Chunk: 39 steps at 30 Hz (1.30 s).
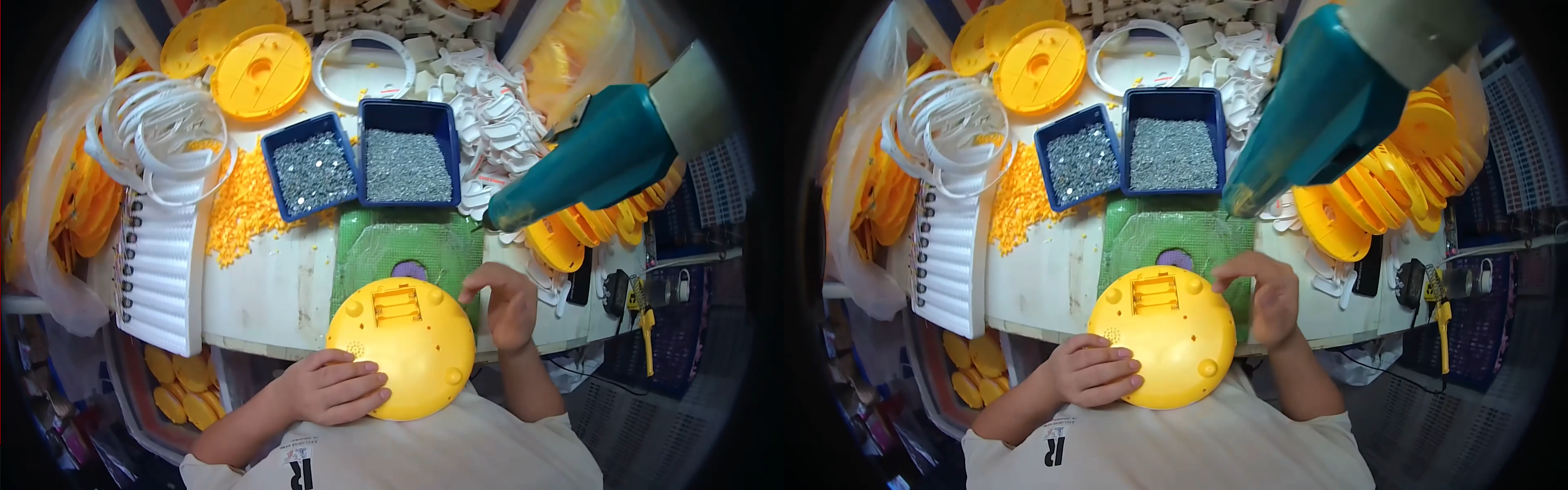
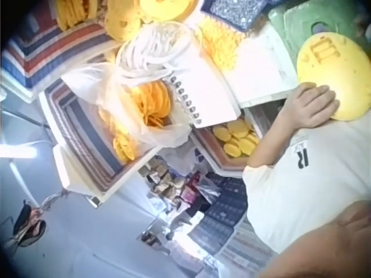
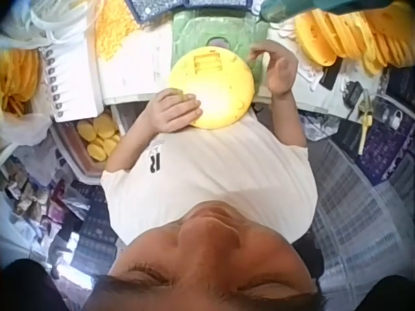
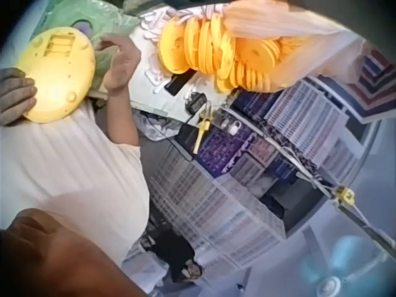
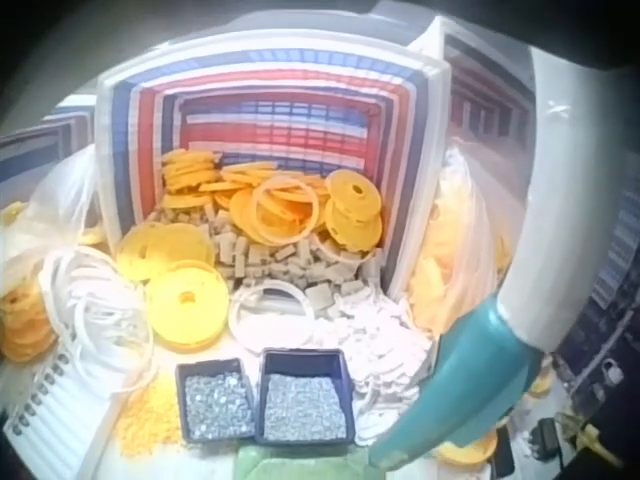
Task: Assembling yellow plastic toy components by inserting small screws and using a pneumatic screwdriver.
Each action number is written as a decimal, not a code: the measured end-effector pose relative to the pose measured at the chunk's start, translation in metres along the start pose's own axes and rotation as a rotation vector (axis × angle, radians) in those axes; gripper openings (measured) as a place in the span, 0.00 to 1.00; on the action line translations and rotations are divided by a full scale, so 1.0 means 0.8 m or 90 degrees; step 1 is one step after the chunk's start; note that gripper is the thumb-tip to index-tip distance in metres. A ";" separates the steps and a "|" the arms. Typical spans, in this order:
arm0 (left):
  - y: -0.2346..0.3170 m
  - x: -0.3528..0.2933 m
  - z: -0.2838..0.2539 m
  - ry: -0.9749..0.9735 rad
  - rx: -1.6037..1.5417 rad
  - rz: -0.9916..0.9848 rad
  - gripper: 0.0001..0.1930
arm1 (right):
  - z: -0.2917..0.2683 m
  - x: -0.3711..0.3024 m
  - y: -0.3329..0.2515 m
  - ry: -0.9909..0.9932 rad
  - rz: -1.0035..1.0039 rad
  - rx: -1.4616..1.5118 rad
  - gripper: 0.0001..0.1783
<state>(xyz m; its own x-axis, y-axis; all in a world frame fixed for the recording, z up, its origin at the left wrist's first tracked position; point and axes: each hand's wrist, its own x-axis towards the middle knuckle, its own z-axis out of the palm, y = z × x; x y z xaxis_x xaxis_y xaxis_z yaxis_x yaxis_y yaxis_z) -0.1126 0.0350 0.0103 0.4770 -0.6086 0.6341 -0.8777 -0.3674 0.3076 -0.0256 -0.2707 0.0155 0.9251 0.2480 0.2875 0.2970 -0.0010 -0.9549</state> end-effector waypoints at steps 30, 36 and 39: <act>0.168 -0.481 -0.142 1.298 0.134 -0.951 0.28 | 0.291 0.023 -0.019 -0.699 -0.214 -0.352 0.16; 0.136 -0.473 -0.076 1.047 0.302 -1.325 0.25 | 0.308 0.020 -0.013 -0.694 -0.214 -0.411 0.14; 0.138 -0.426 -0.096 0.753 0.576 -1.109 0.26 | 0.318 0.022 -0.012 -0.709 -0.180 -0.429 0.08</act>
<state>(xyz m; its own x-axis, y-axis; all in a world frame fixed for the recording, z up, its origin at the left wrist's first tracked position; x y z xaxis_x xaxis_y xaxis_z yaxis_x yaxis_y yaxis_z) -0.3756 0.2562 -0.1173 -0.0280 0.9529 0.3019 0.6084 -0.2234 0.7615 -0.0722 -0.0198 0.0106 0.2230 0.9734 -0.0535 0.8023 -0.2144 -0.5570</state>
